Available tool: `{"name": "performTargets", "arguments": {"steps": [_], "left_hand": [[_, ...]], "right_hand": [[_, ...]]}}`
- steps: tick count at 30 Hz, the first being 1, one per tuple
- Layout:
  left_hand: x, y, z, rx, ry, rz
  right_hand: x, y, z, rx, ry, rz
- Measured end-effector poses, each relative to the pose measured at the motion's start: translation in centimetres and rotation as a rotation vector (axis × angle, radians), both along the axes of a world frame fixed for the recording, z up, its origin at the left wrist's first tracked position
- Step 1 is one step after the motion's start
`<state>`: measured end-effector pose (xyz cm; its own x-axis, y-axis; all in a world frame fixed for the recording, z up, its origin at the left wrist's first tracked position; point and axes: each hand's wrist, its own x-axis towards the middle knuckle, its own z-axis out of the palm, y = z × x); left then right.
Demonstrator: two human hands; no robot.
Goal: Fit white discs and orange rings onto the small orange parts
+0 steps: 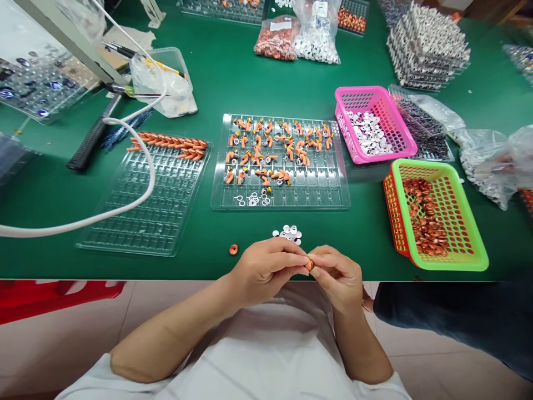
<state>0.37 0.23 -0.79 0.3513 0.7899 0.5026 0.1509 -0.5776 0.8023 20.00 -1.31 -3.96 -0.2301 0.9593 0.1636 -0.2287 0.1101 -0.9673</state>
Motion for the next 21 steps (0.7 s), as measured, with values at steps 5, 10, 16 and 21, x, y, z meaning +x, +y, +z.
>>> {"name": "performTargets", "arguments": {"steps": [5, 10, 16, 21], "left_hand": [[-0.09, -0.05, -0.04, 0.024, 0.000, -0.004], [0.07, -0.18, -0.22, 0.033, 0.004, 0.033], [0.16, -0.27, -0.39, 0.019, 0.010, 0.045], [0.23, -0.29, -0.59, 0.021, -0.010, 0.060]], "right_hand": [[-0.09, 0.01, 0.07, -0.012, -0.020, -0.001], [-0.17, 0.00, 0.18, -0.026, -0.023, -0.026], [-0.10, 0.00, 0.21, -0.016, -0.053, -0.035], [-0.07, 0.15, 0.49, 0.048, -0.092, -0.017]]}}
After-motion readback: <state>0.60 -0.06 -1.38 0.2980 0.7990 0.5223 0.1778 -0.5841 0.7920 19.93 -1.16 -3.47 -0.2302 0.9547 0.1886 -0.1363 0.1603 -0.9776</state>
